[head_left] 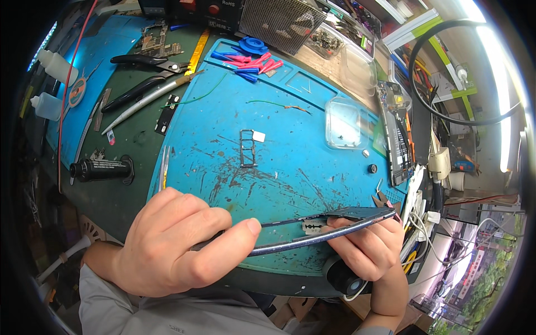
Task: The person cleans a smartphone frame with a brush and tweezers, then uses a heat gun to warm the frame. They retrieve a cable and a tube of adhesive, apply the adhesive to the frame edges, and continue cleaning and inspecting the frame with tweezers and a brush.
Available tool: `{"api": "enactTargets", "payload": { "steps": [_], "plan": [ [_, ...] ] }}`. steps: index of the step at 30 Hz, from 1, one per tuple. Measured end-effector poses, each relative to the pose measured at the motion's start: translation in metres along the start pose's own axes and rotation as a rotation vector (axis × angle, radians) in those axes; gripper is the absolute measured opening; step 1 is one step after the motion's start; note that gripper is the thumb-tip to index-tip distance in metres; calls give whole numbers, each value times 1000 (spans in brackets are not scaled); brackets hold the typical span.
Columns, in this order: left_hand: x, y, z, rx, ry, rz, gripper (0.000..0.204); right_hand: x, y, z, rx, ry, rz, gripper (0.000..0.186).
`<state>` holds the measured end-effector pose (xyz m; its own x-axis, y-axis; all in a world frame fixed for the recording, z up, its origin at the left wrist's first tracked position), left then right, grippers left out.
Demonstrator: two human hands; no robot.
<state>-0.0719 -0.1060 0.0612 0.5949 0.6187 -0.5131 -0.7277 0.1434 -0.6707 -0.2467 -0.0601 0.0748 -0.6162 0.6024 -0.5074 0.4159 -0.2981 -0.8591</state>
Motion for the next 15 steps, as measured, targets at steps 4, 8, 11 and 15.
{"api": "enactTargets", "payload": {
  "steps": [4,8,11,15],
  "plan": [
    [0,0,0,1,3,0,65,2,0,0,7,1,6,30],
    [0,0,0,0,4,2,65,1,0,0,6,9,0,30],
    [0,0,0,6,-3,2,65,1,0,0,8,8,0,30],
    [0,0,0,-2,-2,-3,64,1,0,0,8,0,7,31]
  ]
}}
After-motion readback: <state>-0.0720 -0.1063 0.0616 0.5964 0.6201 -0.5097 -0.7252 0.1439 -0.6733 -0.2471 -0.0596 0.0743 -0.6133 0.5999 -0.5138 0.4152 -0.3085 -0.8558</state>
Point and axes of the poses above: each hand's wrist, its own x-axis away from the middle knuckle, its own y-axis out of the palm, z = x × y, the point moved 10 cm from there along -x, towards the middle knuckle, and after that the axes turned 5 degrees about z, right-handed, at the moved point
